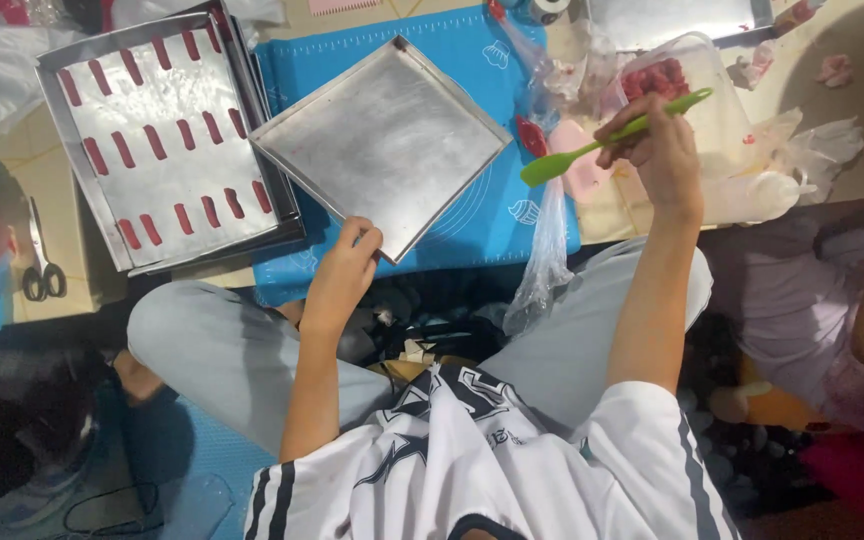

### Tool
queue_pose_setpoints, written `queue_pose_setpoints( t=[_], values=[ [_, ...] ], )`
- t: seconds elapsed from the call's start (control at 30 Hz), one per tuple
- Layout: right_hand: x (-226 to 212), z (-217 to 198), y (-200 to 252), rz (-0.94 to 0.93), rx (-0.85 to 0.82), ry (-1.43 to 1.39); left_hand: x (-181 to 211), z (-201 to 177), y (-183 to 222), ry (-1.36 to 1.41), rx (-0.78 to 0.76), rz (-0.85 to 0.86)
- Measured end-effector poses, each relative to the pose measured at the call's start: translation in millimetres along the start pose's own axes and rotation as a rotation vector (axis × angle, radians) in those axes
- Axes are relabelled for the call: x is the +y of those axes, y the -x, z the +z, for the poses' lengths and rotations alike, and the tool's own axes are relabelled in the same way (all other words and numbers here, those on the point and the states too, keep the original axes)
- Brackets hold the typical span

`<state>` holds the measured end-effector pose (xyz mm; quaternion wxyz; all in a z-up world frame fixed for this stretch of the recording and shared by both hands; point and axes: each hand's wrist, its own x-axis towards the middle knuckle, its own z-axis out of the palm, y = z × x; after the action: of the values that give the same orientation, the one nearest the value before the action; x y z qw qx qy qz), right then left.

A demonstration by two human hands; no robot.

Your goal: Filling a plastic piping bag with red paste using a small spatula and squeezing the contents toward the tip.

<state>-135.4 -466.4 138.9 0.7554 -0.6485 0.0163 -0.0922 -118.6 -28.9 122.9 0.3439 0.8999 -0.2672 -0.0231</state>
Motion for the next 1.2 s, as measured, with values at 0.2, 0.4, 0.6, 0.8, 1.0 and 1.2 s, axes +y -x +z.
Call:
queue_pose_setpoints(
  t=[0.2, 0.4, 0.6, 0.8, 1.0, 1.2],
  values=[
    [25.0, 41.1, -17.8, -0.234, -0.062, 0.519, -25.4, 39.1, 12.5, 0.116, -0.135, 0.016],
    [29.0, 60.0, -14.7, -0.330, -0.043, 1.322, -36.5, 57.8, 11.4, 0.100, -0.152, -0.021],
    [26.5, 51.5, -15.7, -0.317, -0.099, 1.172, -27.3, 65.2, -3.3, 0.061, -0.184, 0.013],
    [29.1, 33.2, -11.9, -0.305, -0.077, 1.110, -47.5, 82.6, -29.7, -0.063, -0.241, 0.107],
    [20.5, 10.3, -4.7, -0.404, -0.013, 0.864, -18.9, 67.0, -20.1, -0.121, -0.223, 0.222],
    [-52.4, -37.3, 16.8, -0.264, 0.103, 0.735, -12.2, 80.9, -38.5, 0.058, -0.145, 0.205]
  ],
)
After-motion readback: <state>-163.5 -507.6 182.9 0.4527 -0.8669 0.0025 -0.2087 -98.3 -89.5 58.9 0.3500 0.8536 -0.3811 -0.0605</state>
